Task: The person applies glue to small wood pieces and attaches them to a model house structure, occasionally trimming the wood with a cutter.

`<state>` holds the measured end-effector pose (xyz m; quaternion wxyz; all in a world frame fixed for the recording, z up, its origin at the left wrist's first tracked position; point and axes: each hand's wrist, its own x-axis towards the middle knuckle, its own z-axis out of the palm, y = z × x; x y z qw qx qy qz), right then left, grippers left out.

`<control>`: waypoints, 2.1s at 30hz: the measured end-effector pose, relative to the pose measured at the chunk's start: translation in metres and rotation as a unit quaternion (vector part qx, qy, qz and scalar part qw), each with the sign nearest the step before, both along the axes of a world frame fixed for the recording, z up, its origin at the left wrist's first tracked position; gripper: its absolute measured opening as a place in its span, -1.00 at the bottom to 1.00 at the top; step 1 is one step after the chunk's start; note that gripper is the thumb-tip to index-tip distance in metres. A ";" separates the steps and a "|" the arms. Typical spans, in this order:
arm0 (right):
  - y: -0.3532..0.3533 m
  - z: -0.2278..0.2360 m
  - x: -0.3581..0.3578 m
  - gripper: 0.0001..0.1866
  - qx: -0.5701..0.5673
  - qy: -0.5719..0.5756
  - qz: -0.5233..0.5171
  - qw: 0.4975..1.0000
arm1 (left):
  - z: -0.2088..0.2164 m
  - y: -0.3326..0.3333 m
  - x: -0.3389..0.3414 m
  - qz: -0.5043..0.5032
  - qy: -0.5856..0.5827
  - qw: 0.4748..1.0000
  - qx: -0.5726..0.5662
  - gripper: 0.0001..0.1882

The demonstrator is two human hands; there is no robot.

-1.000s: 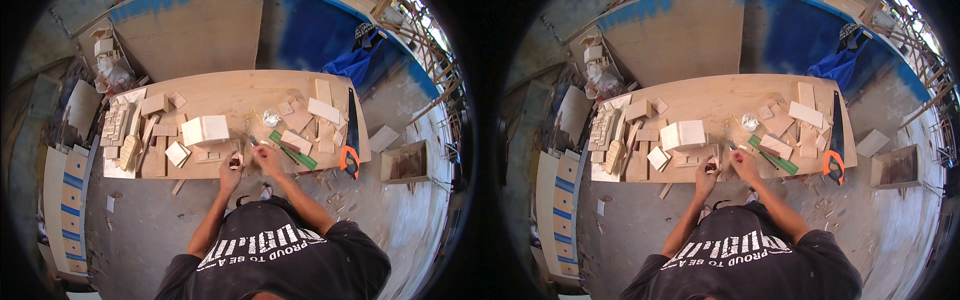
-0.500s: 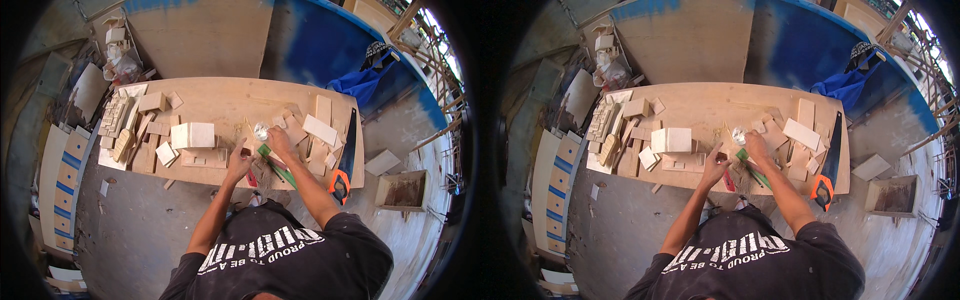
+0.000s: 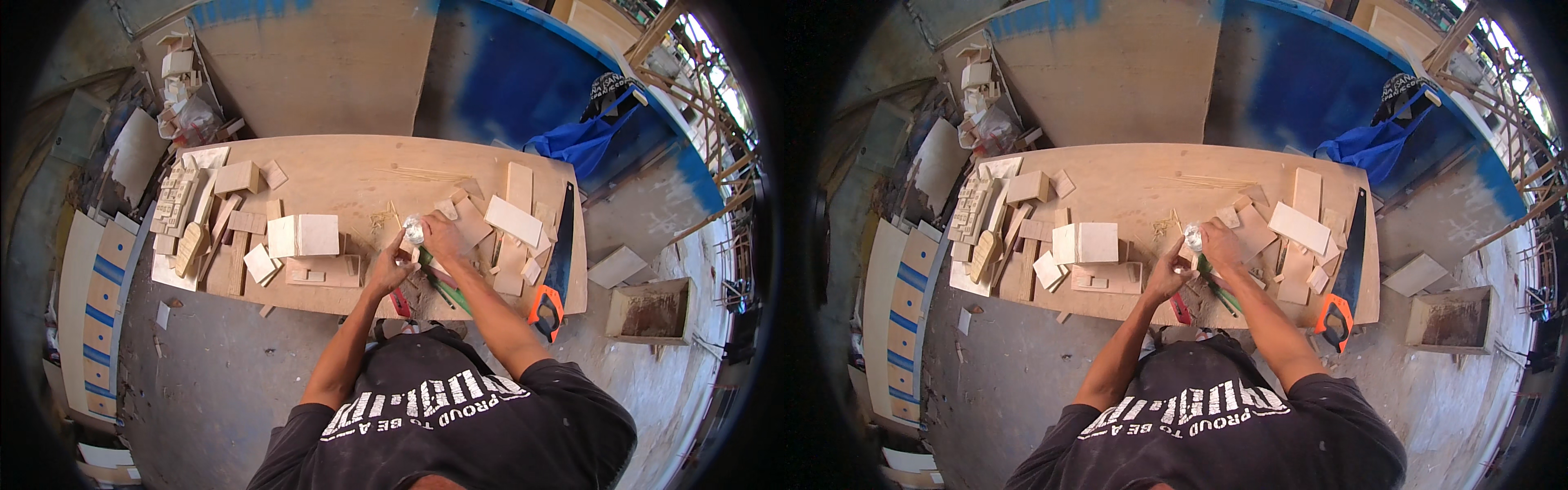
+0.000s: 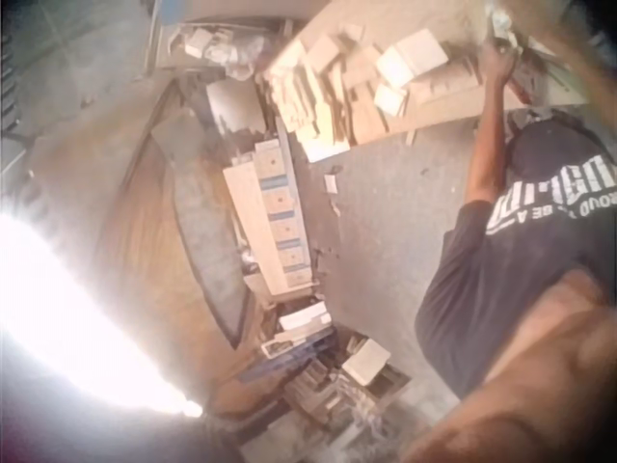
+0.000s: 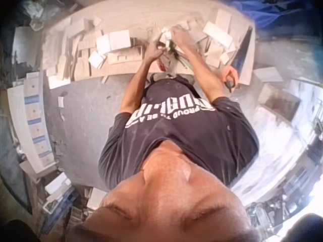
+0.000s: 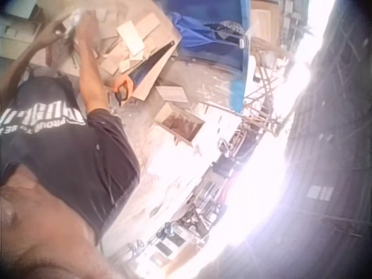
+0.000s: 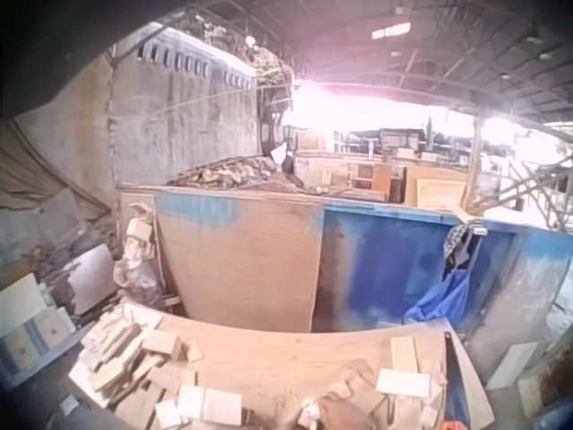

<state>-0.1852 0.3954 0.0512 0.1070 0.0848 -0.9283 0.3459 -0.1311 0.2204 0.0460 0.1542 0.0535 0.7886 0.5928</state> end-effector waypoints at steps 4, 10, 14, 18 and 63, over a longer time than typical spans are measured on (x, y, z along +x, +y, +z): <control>-0.008 -0.013 -0.003 -0.85 -0.021 0.014 0.004 1.000 | 0.001 0.000 0.002 -0.013 -0.008 1.000 -0.013 0.07; -0.013 -0.023 -0.005 -0.86 -0.043 -0.018 -0.019 0.999 | -0.001 0.001 0.002 -0.017 -0.014 1.000 -0.018 0.06; -0.014 -0.023 -0.010 -0.87 -0.066 -0.032 -0.024 0.997 | -0.008 0.000 0.002 -0.011 -0.013 1.000 -0.001 0.06; -0.008 -0.028 -0.016 -0.88 -0.079 -0.030 -0.028 0.996 | -0.003 0.002 0.002 -0.008 -0.010 1.000 -0.004 0.08; -0.003 0.057 0.091 -0.87 -0.631 -0.189 -0.003 0.753 | 0.042 -0.027 0.018 -0.009 -0.229 0.841 0.489 -0.35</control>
